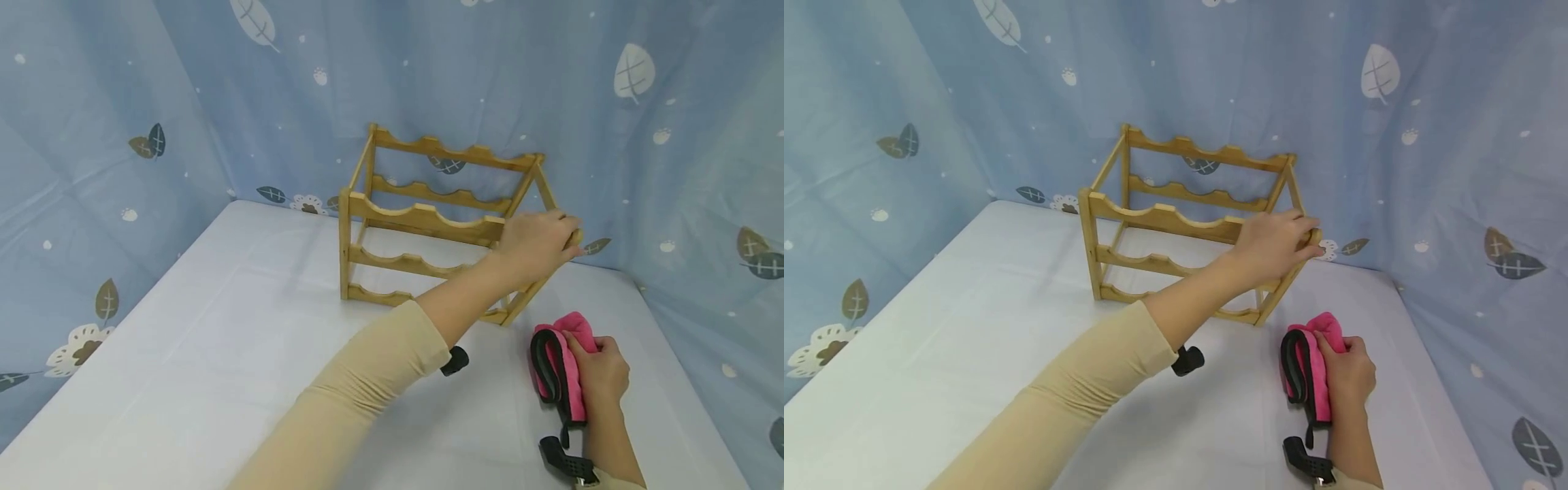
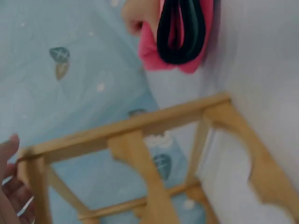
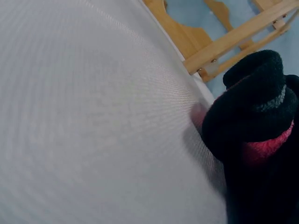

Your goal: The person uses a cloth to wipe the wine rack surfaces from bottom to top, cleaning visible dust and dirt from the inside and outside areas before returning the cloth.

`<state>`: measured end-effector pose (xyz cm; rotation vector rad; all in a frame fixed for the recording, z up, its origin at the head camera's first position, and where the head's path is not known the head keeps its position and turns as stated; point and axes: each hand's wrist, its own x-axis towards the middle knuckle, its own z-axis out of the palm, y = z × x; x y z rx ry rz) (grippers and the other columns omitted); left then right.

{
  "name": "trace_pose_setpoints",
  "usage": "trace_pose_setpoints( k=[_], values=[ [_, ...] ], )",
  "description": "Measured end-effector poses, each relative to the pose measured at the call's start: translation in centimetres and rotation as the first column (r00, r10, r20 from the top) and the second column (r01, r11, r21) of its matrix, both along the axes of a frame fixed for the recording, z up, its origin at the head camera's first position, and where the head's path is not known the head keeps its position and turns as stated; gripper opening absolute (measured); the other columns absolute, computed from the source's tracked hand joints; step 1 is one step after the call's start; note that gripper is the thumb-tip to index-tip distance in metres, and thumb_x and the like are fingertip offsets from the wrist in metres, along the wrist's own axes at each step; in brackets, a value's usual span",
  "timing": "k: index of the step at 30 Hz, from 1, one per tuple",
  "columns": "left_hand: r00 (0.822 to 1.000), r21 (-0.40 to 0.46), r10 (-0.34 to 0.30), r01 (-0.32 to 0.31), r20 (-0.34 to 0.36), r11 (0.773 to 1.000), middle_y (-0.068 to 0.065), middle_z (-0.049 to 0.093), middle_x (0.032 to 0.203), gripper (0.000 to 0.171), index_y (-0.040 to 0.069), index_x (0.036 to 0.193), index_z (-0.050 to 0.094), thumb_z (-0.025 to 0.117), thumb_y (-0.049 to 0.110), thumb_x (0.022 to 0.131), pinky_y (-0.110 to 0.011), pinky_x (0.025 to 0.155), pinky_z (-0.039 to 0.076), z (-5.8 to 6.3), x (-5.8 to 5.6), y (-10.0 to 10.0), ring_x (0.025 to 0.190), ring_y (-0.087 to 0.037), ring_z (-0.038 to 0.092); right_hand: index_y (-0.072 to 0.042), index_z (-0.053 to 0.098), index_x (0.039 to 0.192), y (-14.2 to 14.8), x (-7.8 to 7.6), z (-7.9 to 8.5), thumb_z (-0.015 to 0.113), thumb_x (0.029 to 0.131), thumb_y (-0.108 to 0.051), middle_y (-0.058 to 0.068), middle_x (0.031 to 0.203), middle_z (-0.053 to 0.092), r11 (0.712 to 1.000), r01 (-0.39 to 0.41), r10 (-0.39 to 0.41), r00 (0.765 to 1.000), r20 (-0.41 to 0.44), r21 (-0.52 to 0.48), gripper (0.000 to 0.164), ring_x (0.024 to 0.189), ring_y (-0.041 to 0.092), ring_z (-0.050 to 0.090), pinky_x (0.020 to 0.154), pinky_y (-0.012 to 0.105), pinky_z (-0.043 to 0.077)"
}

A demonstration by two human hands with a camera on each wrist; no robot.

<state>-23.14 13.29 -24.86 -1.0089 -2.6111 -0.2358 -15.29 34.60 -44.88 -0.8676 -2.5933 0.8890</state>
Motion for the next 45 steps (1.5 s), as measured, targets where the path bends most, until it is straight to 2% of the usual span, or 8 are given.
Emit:
trace_pose_setpoints(
  k=[4,10,21,27,32,36,41,45],
  values=[
    [0.996,0.115,0.026,-0.017,-0.084,0.993,0.012,0.060,0.106,0.046,0.028,0.127,0.059,0.050,0.055,0.091,-0.013,0.057,0.045,-1.6,0.1,1.0,0.082,0.002,0.061,0.003,0.050,0.115,-0.3,0.1,-0.2,0.056,0.083,-0.064,0.025,0.100,0.056,1.000,0.006,-0.006,1.000,0.008,-0.008,0.075,0.086,0.033,0.048,0.059,0.035,0.039],
    [0.962,0.250,0.014,0.056,-0.272,0.967,0.014,0.059,0.095,0.040,0.025,0.113,0.064,0.058,0.055,0.087,-0.011,0.054,0.039,-4.1,0.2,0.9,0.077,0.003,0.057,0.003,0.051,0.115,-1.0,0.4,-0.5,0.056,0.082,-0.065,0.026,0.102,0.058,1.000,0.017,-0.017,1.000,0.019,-0.022,0.076,0.087,0.034,0.050,0.059,0.036,0.040],
    [0.960,0.316,-0.091,0.176,-0.265,0.932,0.014,0.062,0.098,0.035,0.028,0.109,0.067,0.064,0.053,0.085,-0.012,0.053,0.038,-3.5,1.8,-1.5,0.070,0.002,0.055,0.005,0.052,0.113,-0.7,0.0,0.6,0.055,0.082,-0.067,0.027,0.101,0.057,1.000,0.028,-0.028,1.000,0.007,-0.002,0.079,0.086,0.036,0.050,0.057,0.036,0.039],
    [0.914,0.370,-0.204,0.335,-0.350,0.866,0.012,0.063,0.092,0.032,0.023,0.103,0.070,0.069,0.047,0.082,-0.013,0.050,0.034,-4.1,3.4,-3.0,0.063,0.002,0.052,0.005,0.052,0.112,-0.4,0.4,0.6,0.055,0.081,-0.068,0.028,0.102,0.057,0.999,0.042,-0.042,0.999,0.019,-0.004,0.079,0.086,0.037,0.051,0.056,0.036,0.038],
    [0.871,0.348,-0.309,0.445,-0.382,0.825,0.013,0.064,0.093,0.031,0.023,0.102,0.072,0.071,0.046,0.081,-0.012,0.049,0.031,-4.3,4.9,-4.2,0.063,0.003,0.051,0.005,0.053,0.111,-0.2,0.9,0.4,0.055,0.082,-0.066,0.029,0.102,0.057,0.999,0.053,-0.053,0.998,0.022,-0.001,0.077,0.085,0.038,0.051,0.055,0.037,0.039],
    [0.825,0.348,-0.435,0.552,-0.362,0.758,0.014,0.065,0.093,0.031,0.023,0.100,0.072,0.073,0.046,0.079,-0.012,0.050,0.031,-4.2,5.5,-5.6,0.065,0.003,0.053,0.006,0.052,0.112,-0.1,1.1,0.2,0.055,0.084,-0.062,0.030,0.105,0.057,0.999,0.048,-0.048,0.999,0.015,0.003,0.073,0.090,0.042,0.052,0.058,0.041,0.040],
    [0.727,0.394,-0.611,0.685,-0.314,0.613,0.011,0.065,0.089,0.031,0.020,0.098,0.071,0.077,0.041,0.076,-0.010,0.054,0.032,-3.8,5.4,-7.6,0.067,0.004,0.052,0.004,0.053,0.109,-0.2,1.0,0.5,0.056,0.083,-0.064,0.028,0.101,0.057,0.999,0.035,-0.035,0.999,0.019,-0.009,0.073,0.087,0.039,0.051,0.056,0.036,0.037],
    [0.647,0.442,-0.717,0.740,-0.260,0.508,0.009,0.063,0.086,0.028,0.016,0.096,0.071,0.080,0.034,0.076,-0.010,0.057,0.033,-3.5,4.9,-9.2,0.067,0.004,0.050,0.004,0.054,0.104,0.2,1.0,1.1,0.057,0.084,-0.061,0.025,0.094,0.058,0.999,-0.049,0.049,0.997,0.058,-0.003,0.068,0.081,0.033,0.051,0.053,0.032,0.037]
  ],
)
